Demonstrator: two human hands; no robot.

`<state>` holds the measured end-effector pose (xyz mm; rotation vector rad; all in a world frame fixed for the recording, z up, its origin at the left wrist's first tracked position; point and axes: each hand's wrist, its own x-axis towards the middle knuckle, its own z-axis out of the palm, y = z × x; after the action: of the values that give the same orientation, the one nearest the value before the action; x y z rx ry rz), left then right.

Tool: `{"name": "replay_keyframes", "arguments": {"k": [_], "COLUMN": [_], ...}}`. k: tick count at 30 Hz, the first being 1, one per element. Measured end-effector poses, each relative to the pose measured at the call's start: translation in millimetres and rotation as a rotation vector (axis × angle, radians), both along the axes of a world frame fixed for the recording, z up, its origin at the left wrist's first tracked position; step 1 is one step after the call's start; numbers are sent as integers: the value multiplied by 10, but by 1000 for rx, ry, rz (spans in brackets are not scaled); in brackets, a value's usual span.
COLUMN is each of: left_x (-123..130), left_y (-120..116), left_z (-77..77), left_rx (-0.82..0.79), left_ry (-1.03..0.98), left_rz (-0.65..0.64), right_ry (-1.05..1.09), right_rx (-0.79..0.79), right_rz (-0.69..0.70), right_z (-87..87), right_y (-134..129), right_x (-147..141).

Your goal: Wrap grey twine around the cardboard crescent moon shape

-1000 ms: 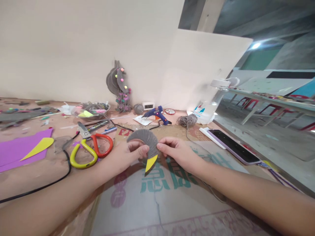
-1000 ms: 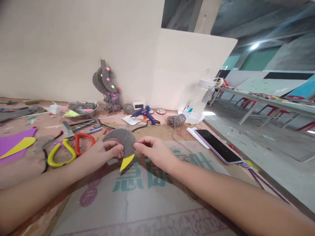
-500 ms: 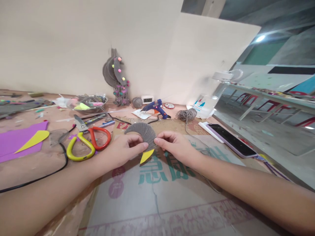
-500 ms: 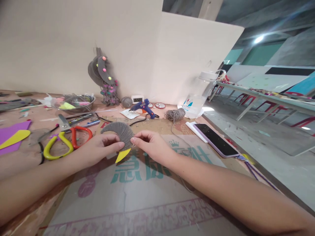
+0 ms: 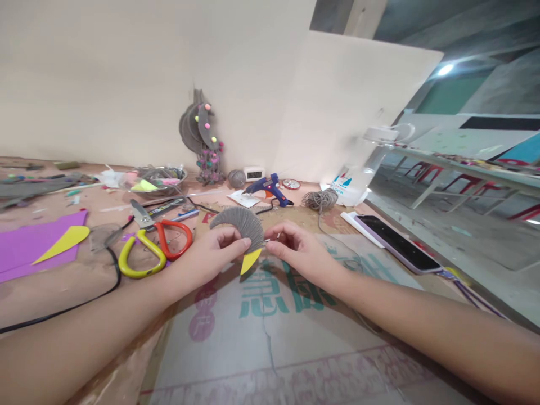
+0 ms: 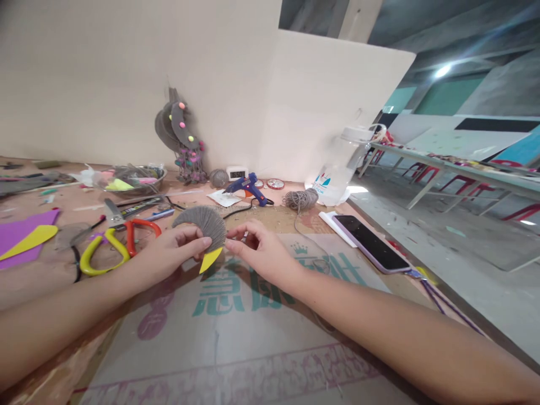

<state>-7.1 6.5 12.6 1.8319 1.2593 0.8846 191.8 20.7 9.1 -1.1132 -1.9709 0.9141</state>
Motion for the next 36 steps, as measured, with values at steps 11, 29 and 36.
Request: {"name": "replay_keyframes", "arguments": {"k": [11, 29, 36], "left_x": [3, -7, -13], "left_y": [-18, -9, -3], "left_z": [15, 26, -5], "left_rx": [-16, -25, -23], "left_ry": [13, 71, 18], "left_rz": [-15, -71, -79], "right_ry": [-55, -62, 57], "right_rx": [104, 96, -29], "right_rz": [102, 55, 5], "right_z": [25, 66, 41], "right_y": [22, -10, 4], "right_x": [9, 5, 14]}}
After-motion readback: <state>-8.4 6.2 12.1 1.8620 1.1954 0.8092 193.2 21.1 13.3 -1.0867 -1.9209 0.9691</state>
